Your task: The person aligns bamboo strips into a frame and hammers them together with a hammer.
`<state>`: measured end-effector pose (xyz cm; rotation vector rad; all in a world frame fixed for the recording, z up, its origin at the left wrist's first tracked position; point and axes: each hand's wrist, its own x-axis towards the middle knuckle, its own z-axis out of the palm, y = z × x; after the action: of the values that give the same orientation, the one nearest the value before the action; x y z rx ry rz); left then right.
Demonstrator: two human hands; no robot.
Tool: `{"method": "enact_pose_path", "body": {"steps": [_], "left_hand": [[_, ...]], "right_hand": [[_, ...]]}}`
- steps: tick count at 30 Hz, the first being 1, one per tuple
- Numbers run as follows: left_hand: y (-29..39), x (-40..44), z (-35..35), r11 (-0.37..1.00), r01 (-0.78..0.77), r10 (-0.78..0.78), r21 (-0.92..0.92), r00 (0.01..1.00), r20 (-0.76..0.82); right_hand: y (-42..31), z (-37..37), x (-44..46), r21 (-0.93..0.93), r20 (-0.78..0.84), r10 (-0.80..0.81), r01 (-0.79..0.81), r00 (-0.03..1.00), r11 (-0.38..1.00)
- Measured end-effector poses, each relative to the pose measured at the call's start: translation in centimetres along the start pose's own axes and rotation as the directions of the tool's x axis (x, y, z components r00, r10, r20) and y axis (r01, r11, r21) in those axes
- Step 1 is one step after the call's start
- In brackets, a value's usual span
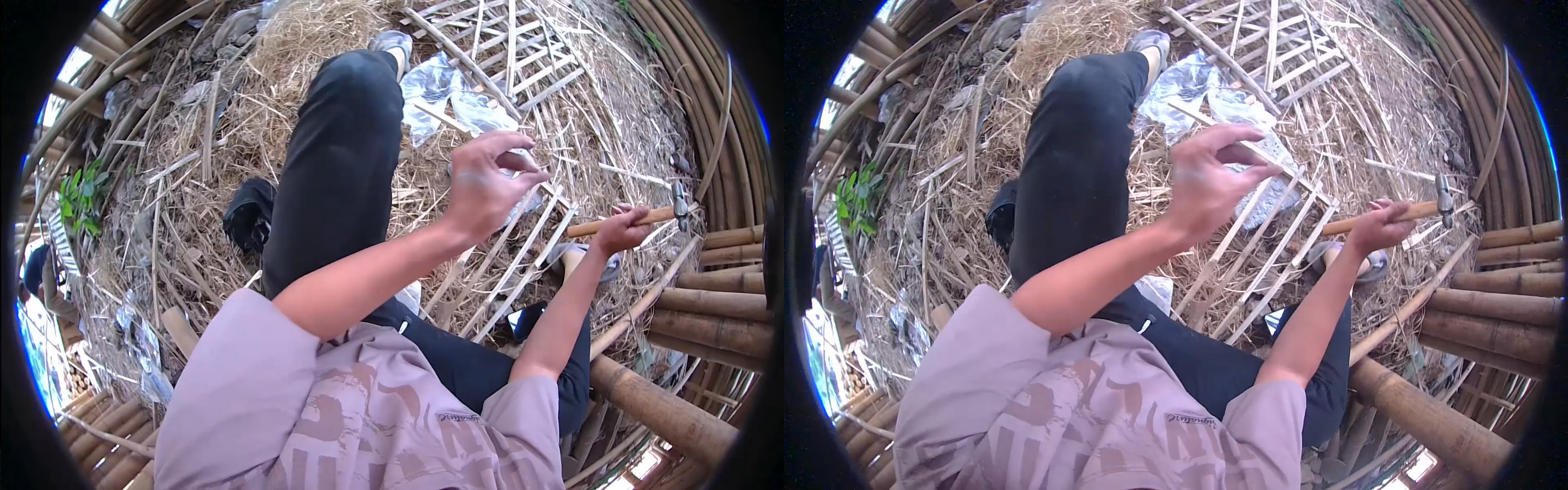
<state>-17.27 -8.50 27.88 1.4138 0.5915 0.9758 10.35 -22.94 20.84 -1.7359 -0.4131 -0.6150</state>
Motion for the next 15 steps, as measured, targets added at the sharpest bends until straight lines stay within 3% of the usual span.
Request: {"method": "enact_pose_path", "body": {"steps": [7,8,10,11,13,15], "left_hand": [[3.3,-1.8,-8.9,0.958,-0.248,0.236,-0.142,0.967,-0.098],[4.2,-2.2,-10.3,0.966,-0.256,0.259,0.046,0.964,-0.062],[4.5,-3.2,-12.0,0.975,-0.218,0.214,-0.05,0.974,-0.077],[4.6,-3.5,-13.0,0.924,-0.338,0.347,0.179,0.937,-0.021],[4.6,-3.8,-15.2,0.631,-0.524,0.526,0.573,0.831,0.18],[5.0,-4.9,-16.1,0.365,-0.447,0.375,0.817,0.873,0.31]], "right_hand": [[-3.1,-0.7,1.1,0.059,0.002,0.034,-0.034,0.999,0.998],[-4.4,-0.7,0.9,0.057,-0.01,0.05,-0.049,0.999,0.997],[-4.5,-0.9,1.0,0.059,0.001,0.068,-0.068,0.998,0.996],[-4.7,-1.0,1.0,0.047,0.008,0.071,-0.071,0.997,0.996],[-4.3,-0.8,0.9,0.057,0.018,0.096,-0.096,0.995,0.994],[-4.2,-0.7,0.7,0.061,0.017,0.097,-0.098,0.995,0.993]]}}
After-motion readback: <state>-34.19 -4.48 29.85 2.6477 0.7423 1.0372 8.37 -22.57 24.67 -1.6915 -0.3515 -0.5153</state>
